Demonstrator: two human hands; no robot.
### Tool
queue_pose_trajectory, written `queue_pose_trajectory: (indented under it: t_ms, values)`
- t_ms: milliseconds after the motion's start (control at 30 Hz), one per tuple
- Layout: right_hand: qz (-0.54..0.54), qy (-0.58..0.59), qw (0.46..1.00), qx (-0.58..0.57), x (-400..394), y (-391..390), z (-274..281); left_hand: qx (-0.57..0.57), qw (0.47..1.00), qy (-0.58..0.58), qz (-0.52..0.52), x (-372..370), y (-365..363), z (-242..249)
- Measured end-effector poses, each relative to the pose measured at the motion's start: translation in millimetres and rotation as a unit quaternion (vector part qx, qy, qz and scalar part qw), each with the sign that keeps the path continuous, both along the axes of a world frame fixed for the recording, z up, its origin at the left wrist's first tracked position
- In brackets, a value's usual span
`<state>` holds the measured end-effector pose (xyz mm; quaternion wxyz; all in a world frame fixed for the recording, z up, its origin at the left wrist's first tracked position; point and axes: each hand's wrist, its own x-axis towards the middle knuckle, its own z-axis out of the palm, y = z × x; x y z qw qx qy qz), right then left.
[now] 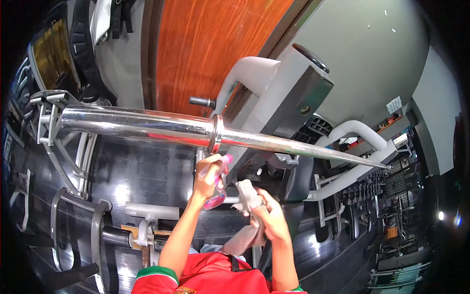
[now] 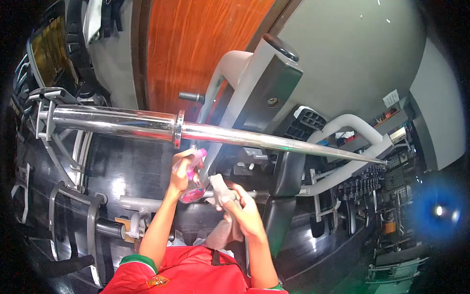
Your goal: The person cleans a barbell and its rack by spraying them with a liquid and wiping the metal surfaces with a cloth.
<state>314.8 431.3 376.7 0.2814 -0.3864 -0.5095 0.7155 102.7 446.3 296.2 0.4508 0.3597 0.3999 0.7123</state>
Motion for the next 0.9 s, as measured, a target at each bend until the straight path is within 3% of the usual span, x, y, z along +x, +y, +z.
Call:
queue_pose_trajectory:
  t_ms: [167, 267, 333, 367, 400, 500, 567, 700, 800, 867, 900]
  values:
    - [-0.075, 0.107, 0.979, -0.159, -43, 6, -54, -0.026, 0.997, -0.052, 0.049, -27, -24, -24]
    - [-0.103, 0.110, 0.977, -0.149, -79, 7, -47, -0.051, 0.996, -0.055, 0.051, -50, -40, -31]
    - [-0.127, 0.238, 0.943, -0.197, -98, 18, -47, -0.059, 0.996, -0.014, 0.058, -63, -48, -42]
    - [-0.152, 0.226, 0.930, -0.247, -104, 23, -35, -0.064, 0.996, -0.011, 0.055, -64, -52, -42]
    - [-0.088, 0.355, 0.892, -0.267, -101, 42, -56, -0.055, 0.997, -0.015, 0.055, -67, -56, -40]
    - [-0.177, 0.399, 0.867, -0.242, -122, 58, -36, -0.054, 0.997, -0.014, 0.056, -71, -64, -44]
    - [-0.214, 0.506, 0.787, -0.282, -133, 62, -36, -0.062, 0.997, -0.012, 0.054, -70, -69, -49]
    - [-0.247, 0.486, 0.803, -0.242, -140, 57, -59, -0.074, 0.996, -0.013, 0.048, -67, -73, -52]
    - [-0.241, 0.445, 0.808, -0.300, -137, 54, -71, -0.077, 0.996, -0.015, 0.042, -67, -77, -58]
    - [-0.203, 0.464, 0.793, -0.338, -134, 65, -78, -0.078, 0.996, -0.015, 0.038, -66, -78, -59]
    - [-0.162, 0.542, 0.728, -0.387, -133, 78, -88, -0.086, 0.995, -0.012, 0.038, -65, -77, -59]
